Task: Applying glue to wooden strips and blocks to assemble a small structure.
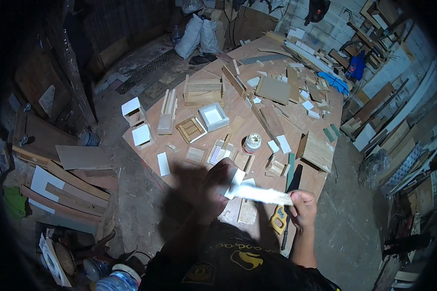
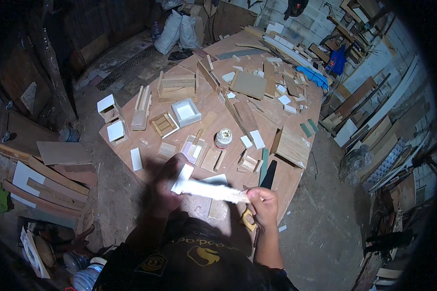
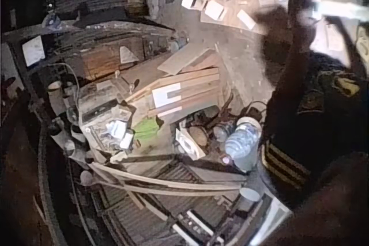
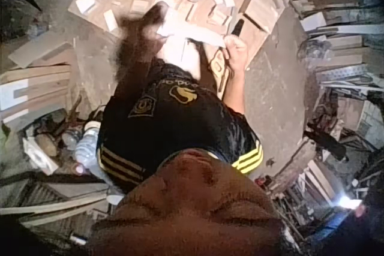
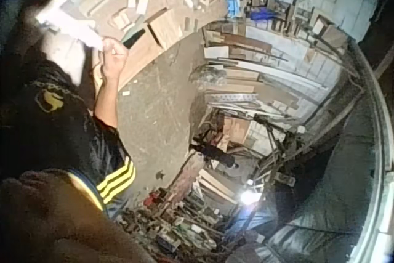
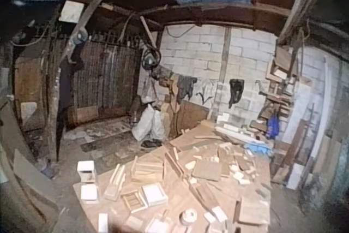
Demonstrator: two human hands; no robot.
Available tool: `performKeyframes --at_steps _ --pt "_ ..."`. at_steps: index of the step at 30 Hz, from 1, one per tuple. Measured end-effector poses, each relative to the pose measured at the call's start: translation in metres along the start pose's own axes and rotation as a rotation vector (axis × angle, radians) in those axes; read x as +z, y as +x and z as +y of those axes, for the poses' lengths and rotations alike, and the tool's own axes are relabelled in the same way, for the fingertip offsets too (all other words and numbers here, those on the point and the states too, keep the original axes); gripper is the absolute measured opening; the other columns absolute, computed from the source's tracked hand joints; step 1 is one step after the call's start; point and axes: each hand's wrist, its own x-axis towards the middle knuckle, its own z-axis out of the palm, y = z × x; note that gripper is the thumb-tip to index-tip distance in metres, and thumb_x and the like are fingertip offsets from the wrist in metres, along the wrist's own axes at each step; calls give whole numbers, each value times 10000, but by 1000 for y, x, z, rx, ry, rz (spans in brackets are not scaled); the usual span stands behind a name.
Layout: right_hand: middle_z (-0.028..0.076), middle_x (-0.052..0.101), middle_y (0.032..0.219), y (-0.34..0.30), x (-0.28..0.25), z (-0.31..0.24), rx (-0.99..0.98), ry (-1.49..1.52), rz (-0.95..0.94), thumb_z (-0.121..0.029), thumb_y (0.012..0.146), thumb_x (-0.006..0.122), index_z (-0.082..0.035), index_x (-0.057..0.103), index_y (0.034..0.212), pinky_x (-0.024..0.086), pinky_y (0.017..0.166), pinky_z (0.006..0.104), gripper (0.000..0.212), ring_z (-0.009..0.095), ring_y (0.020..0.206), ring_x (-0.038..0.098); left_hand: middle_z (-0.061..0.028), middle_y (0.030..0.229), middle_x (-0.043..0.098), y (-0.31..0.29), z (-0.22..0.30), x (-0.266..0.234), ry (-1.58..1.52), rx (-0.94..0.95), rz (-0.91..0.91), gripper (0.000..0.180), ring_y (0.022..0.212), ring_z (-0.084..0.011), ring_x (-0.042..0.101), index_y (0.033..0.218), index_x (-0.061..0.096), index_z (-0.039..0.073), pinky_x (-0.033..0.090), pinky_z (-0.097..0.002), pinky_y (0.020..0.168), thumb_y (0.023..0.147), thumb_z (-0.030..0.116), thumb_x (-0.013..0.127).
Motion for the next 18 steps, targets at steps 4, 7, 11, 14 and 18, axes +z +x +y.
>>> performKeyframes --at_steps 4,7,11,14,18 --pt "26 579 630 2 1 3 48 -118 -62 -180 922 591 59 663 866 258 400 194 256 31 428 378 -124 817 512 -21 -15 1 -51 -180 -41 252 745 -281 544 866 523 -11 438 -359 661 665 11 673" --pt "35 574 605 11 5 3 -62 -14 126 -176 922 588 64 661 865 248 389 195 257 31 405 368 -117 816 517 -34 -28 4 -167 -693 10 208 750 -276 546 848 526 -11 440 -357 666 680 3 648" --pt "36 581 611 0 -1 -1 52 -73 -151 -145 918 591 70 657 861 267 400 194 232 36 422 383 -116 819 521 -18 -15 1 -352 -547 1 182 763 -280 551 855 529 -10 447 -359 679 701 10 624" --pt "35 581 616 6 4 6 45 -88 -58 -137 915 595 70 657 865 268 398 196 222 37 424 384 -117 813 510 -18 -14 3 -296 -443 -15 166 756 -278 546 846 520 -12 442 -353 671 713 19 614" --pt "37 593 647 19 5 9 10 -37 103 -135 914 597 63 661 876 267 401 196 212 38 432 388 -113 785 481 -21 -26 -2 -1098 -779 28 160 733 -279 527 837 504 -16 432 -346 656 724 42 601"
